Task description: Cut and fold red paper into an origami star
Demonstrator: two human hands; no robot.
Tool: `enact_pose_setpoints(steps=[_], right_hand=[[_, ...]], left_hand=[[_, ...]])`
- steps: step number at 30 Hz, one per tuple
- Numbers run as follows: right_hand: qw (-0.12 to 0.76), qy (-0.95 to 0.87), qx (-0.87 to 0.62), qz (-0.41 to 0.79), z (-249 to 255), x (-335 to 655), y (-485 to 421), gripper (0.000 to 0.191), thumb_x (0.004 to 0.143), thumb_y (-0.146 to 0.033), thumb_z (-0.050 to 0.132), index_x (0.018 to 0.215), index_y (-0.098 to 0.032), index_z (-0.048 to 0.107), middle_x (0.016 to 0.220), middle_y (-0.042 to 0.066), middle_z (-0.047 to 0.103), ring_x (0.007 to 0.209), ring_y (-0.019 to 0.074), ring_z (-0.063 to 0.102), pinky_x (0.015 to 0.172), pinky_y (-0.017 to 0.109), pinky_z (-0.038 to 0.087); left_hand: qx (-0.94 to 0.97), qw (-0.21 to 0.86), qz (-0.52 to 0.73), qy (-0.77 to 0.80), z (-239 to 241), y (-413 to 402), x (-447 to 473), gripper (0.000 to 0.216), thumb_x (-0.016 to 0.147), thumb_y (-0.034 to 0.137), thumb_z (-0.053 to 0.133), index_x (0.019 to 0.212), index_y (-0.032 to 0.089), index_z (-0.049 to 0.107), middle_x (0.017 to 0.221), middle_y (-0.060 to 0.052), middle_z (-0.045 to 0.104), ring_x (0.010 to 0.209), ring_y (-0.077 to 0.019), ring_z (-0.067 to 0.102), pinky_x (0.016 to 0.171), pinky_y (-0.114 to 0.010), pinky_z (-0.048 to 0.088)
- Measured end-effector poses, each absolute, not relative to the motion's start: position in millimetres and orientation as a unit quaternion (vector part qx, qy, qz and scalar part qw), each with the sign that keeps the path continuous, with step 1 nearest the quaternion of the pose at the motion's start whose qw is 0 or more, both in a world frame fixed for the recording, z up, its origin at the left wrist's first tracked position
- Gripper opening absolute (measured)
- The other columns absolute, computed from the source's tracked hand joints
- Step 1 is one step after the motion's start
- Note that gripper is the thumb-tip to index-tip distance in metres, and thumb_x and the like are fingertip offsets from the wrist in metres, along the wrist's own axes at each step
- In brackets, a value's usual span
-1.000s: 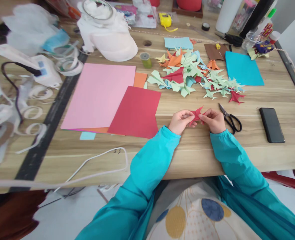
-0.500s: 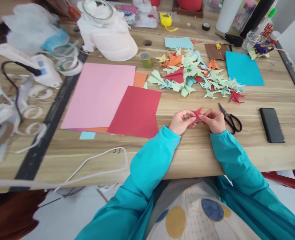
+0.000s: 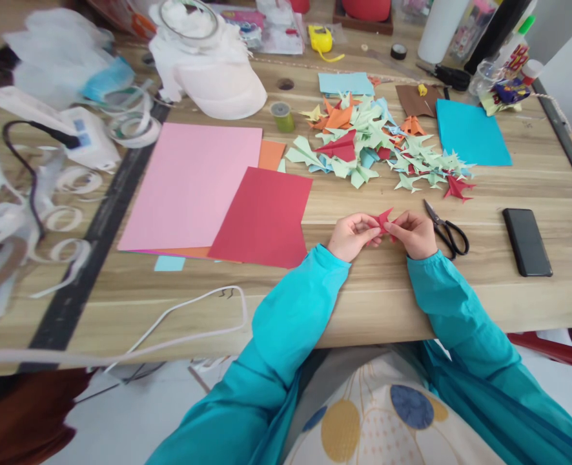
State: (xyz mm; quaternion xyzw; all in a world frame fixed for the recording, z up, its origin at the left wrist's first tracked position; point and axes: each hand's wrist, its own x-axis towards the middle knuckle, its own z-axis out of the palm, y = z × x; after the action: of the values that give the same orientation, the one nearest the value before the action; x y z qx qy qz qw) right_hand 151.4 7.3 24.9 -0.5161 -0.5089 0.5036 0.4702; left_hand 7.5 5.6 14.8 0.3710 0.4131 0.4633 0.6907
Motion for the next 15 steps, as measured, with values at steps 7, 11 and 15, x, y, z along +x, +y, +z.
enact_pose_setpoints(steps=[7,11,15], right_hand=[[0.473,-0.506,-0.514,0.506,23.6,151.7,7.7,0.028,0.057,-0.033,0.075,0.055,-0.016,0.053,0.046,-0.001,0.060,0.038,0.0091,0.051,0.037,0.021,0.039],[0.475,-0.504,-0.513,0.507,24.8,151.0,7.4,0.028,0.056,-0.034,0.076,0.055,-0.016,0.054,0.047,-0.001,0.060,0.039,0.0091,0.052,0.038,0.021,0.040],[0.478,-0.501,-0.515,0.506,26.7,150.2,7.3,0.029,0.055,-0.034,0.076,0.054,-0.016,0.053,0.046,-0.002,0.059,0.039,0.0089,0.052,0.038,0.022,0.041]], left_hand=[[0.369,0.689,0.463,0.417,14.8,5.8,7.5,0.024,0.055,0.021,0.072,0.069,0.010,0.055,0.057,-0.001,0.063,0.047,-0.0103,0.059,0.047,-0.022,0.048],[0.364,0.694,0.462,0.416,13.9,6.0,7.5,0.024,0.056,0.022,0.072,0.070,0.010,0.056,0.056,-0.001,0.063,0.045,-0.0103,0.058,0.046,-0.022,0.048],[0.350,0.704,0.464,0.407,11.5,6.7,7.1,0.027,0.056,0.026,0.072,0.071,0.011,0.056,0.057,-0.001,0.063,0.046,-0.0107,0.058,0.046,-0.023,0.048]])
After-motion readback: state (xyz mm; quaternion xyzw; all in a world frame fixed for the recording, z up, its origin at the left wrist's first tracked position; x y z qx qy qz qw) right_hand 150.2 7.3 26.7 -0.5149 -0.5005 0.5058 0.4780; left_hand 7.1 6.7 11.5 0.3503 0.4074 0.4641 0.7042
